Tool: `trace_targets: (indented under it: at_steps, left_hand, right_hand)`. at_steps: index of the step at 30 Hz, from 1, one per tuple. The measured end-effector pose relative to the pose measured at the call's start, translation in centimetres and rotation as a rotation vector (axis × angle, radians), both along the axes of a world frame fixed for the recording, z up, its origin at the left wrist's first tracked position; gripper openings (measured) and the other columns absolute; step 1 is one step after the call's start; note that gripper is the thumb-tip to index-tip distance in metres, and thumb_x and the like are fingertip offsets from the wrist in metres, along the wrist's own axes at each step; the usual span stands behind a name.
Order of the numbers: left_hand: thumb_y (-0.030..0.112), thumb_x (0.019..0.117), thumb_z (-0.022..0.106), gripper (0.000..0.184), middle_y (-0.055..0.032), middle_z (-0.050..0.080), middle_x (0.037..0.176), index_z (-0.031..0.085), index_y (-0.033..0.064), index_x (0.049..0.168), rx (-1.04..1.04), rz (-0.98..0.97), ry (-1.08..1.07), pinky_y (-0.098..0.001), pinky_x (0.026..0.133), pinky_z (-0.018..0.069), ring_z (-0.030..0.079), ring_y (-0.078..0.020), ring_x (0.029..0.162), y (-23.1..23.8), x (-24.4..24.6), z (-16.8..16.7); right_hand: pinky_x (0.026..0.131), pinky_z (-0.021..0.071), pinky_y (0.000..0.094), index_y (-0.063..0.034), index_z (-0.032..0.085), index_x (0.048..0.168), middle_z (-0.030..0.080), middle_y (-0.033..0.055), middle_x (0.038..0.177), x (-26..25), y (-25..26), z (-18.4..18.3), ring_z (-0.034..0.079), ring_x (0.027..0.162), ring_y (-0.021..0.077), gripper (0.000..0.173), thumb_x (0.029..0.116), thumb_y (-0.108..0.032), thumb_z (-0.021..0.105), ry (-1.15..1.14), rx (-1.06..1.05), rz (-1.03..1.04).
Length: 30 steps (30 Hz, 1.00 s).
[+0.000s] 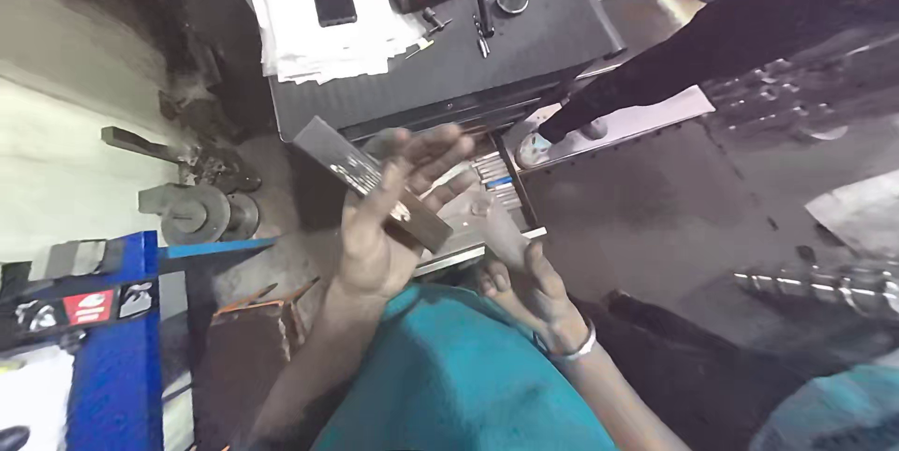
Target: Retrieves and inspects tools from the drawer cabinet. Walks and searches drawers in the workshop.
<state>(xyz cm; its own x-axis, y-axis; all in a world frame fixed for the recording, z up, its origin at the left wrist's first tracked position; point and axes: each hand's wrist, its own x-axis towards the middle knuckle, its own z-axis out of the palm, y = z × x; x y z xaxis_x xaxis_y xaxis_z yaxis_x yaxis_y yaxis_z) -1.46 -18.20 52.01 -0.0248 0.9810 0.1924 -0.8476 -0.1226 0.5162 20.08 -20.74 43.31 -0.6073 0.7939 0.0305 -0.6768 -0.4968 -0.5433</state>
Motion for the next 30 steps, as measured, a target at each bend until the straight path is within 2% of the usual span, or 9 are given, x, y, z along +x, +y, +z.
trace_targets:
  at_steps: [1, 3, 5, 9, 12, 18, 24, 27, 30]
  left_hand:
    - [0.034, 0.1044, 0.055, 0.026, -0.0072, 0.071, 0.118, 0.067, 0.0216, 0.124, -0.080, 0.052, -0.088, -0.0393, 0.093, 0.0597, 0.071, -0.0230, 0.107, 0.2, -0.2, 0.1]
    - [0.044, 0.1060, 0.049, 0.029, 0.0009, 0.067, 0.087, 0.066, 0.0210, 0.113, -0.176, 0.157, -0.207, -0.0271, 0.069, 0.0606, 0.069, -0.0116, 0.076, 0.7, -0.4, 0.2]
    - [0.048, 0.1060, 0.045, 0.034, 0.0040, 0.060, 0.076, 0.064, 0.0197, 0.107, -0.171, 0.199, -0.257, -0.0238, 0.063, 0.0571, 0.063, -0.0082, 0.066, 1.3, -0.5, 0.1]
    - [0.058, 0.1044, 0.039, 0.044, 0.0048, 0.057, 0.075, 0.062, 0.0204, 0.102, -0.172, 0.188, -0.256, -0.0258, 0.069, 0.0546, 0.060, -0.0093, 0.068, 1.6, 0.3, 0.1]
    - [0.062, 0.1031, 0.037, 0.049, 0.0033, 0.057, 0.075, 0.062, 0.0198, 0.104, -0.164, 0.136, -0.268, -0.0278, 0.067, 0.0542, 0.059, -0.0110, 0.067, 1.2, 0.9, 0.3]
    - [0.056, 0.1026, 0.047, 0.037, 0.0033, 0.059, 0.079, 0.061, 0.0224, 0.108, -0.173, 0.233, -0.076, -0.0289, 0.070, 0.0562, 0.061, -0.0111, 0.070, 0.6, 0.7, 0.6]
    - [0.053, 0.1051, 0.042, 0.036, 0.0018, 0.058, 0.080, 0.055, 0.0208, 0.113, -0.187, 0.347, 0.084, -0.0329, 0.071, 0.0585, 0.062, -0.0133, 0.070, 0.4, 0.5, 0.4]
    - [0.053, 0.1076, 0.033, 0.040, 0.0022, 0.062, 0.080, 0.058, 0.0217, 0.111, -0.273, 0.254, 0.023, -0.0354, 0.077, 0.0596, 0.066, -0.0146, 0.076, 0.3, 0.1, 0.6]
    - [0.048, 0.1102, 0.028, 0.044, -0.0013, 0.067, 0.086, 0.062, 0.0187, 0.108, -0.323, 0.174, -0.054, -0.0424, 0.090, 0.0585, 0.071, -0.0200, 0.089, 0.4, -0.8, 0.6]
  right_hand:
    - [0.082, 0.0611, 0.0314, -0.0141, 0.067, 0.127, 0.074, 0.0017, 0.088, 0.2, 0.2, 0.0, 0.073, 0.083, 0.0133, 0.043, 0.1019, -0.048, 0.057, -0.025, 0.016, -0.010]
    - [0.080, 0.0609, 0.0306, -0.0147, 0.067, 0.128, 0.074, 0.0014, 0.088, 0.6, 0.5, -0.1, 0.072, 0.081, 0.0123, 0.044, 0.1019, -0.048, 0.057, -0.092, 0.066, -0.018]
    - [0.078, 0.0616, 0.0304, -0.0150, 0.067, 0.130, 0.075, 0.0026, 0.093, 0.6, 0.7, -0.2, 0.072, 0.081, 0.0124, 0.043, 0.1025, -0.047, 0.057, -0.126, 0.119, -0.014]
    - [0.078, 0.0620, 0.0295, -0.0139, 0.066, 0.133, 0.075, 0.0045, 0.105, 0.0, 0.8, -0.1, 0.072, 0.084, 0.0123, 0.043, 0.1041, -0.044, 0.056, -0.135, 0.183, -0.006]
    - [0.078, 0.0619, 0.0290, -0.0134, 0.065, 0.133, 0.075, 0.0036, 0.104, -0.8, 0.9, 0.2, 0.072, 0.083, 0.0114, 0.043, 0.1039, -0.044, 0.056, -0.173, 0.159, -0.041]
    - [0.076, 0.0634, 0.0303, -0.0172, 0.067, 0.133, 0.075, 0.0017, 0.104, -0.7, 1.2, 0.0, 0.072, 0.082, 0.0116, 0.043, 0.1042, -0.047, 0.054, -0.447, 0.342, -0.181]
    - [0.073, 0.0645, 0.0324, -0.0141, 0.066, 0.133, 0.075, 0.0044, 0.106, -1.0, 0.4, -0.1, 0.073, 0.081, 0.0137, 0.041, 0.1047, -0.042, 0.056, -0.490, 0.350, -0.244]
    - [0.073, 0.0639, 0.0312, -0.0128, 0.065, 0.133, 0.074, 0.0027, 0.103, -1.5, 0.1, 0.1, 0.072, 0.079, 0.0117, 0.043, 0.1062, -0.043, 0.052, -0.454, 0.324, -0.225]
    - [0.074, 0.0641, 0.0320, -0.0102, 0.065, 0.132, 0.074, 0.0032, 0.101, -2.0, 0.3, 0.3, 0.072, 0.079, 0.0124, 0.043, 0.1055, -0.042, 0.054, -0.460, 0.329, -0.254]
